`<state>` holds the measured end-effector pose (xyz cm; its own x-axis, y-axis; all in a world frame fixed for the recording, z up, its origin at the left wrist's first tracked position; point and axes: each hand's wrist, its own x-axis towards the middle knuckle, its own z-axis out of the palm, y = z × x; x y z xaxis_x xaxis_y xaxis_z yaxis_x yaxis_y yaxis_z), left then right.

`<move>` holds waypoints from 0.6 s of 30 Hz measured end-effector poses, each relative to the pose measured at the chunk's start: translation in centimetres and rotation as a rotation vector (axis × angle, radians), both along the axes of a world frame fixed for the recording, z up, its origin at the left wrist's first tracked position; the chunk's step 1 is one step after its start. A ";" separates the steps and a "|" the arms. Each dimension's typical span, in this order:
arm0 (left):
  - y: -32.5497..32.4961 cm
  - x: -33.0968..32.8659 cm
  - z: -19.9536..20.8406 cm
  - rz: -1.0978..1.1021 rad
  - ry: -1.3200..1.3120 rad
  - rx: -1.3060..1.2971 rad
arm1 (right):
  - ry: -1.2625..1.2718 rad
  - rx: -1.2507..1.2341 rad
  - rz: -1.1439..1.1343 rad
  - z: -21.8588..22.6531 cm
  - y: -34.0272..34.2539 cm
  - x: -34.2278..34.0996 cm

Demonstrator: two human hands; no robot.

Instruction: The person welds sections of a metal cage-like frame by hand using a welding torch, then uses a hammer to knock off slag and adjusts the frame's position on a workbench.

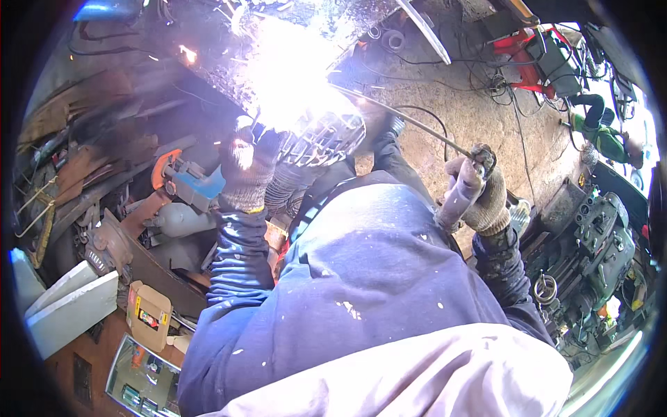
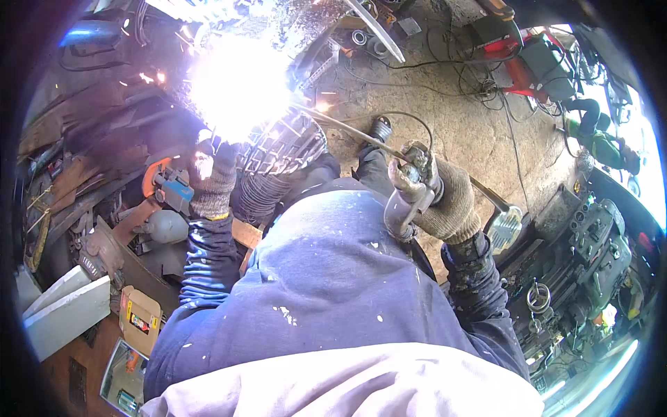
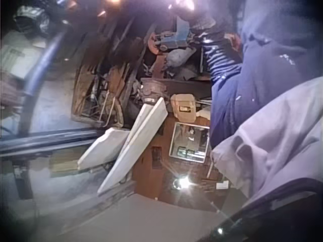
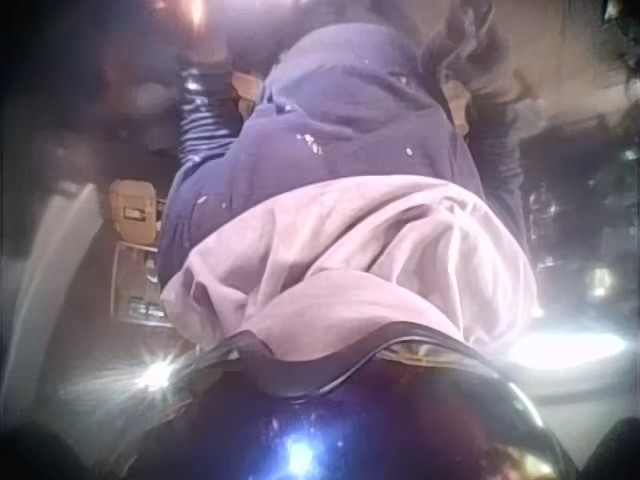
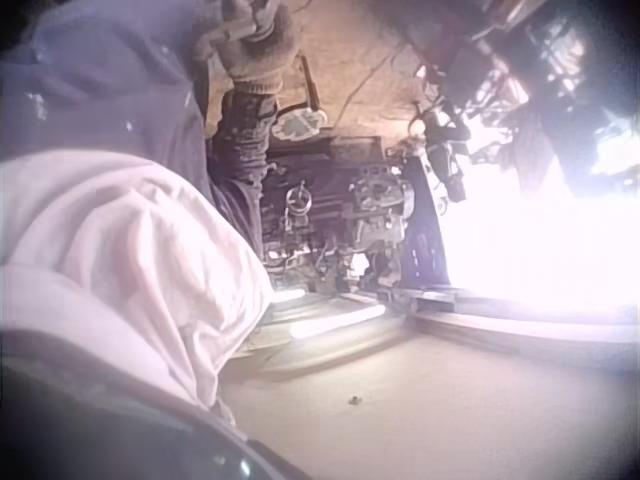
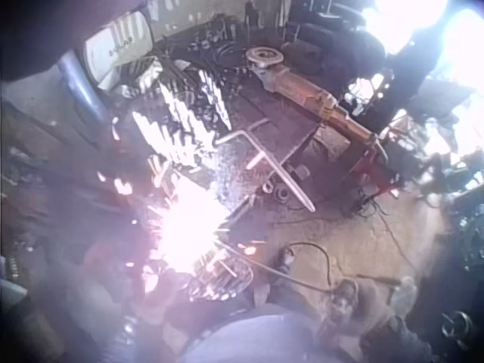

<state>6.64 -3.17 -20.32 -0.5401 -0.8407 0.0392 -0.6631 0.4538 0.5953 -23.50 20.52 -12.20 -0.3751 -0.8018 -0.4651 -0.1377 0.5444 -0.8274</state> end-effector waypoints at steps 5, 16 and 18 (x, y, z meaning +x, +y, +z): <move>0.3 0.8 -1.2 0.091 0.245 0.371 | 0.334 -0.122 0.350 -0.7 0.4 -1.1; 1.5 -0.1 -0.2 0.076 0.146 0.048 | -0.009 -0.340 0.277 -1.4 0.1 -1.4; 1.7 0.0 -0.3 0.080 0.147 0.024 | -0.158 -0.265 0.127 -1.4 0.8 -1.0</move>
<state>6.64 -1.45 -20.60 -0.4617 -0.8822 0.0921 -0.6014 0.3877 0.6986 -24.49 21.29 -13.64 -0.2043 -0.9383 -0.2790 -0.0490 0.2945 -0.9544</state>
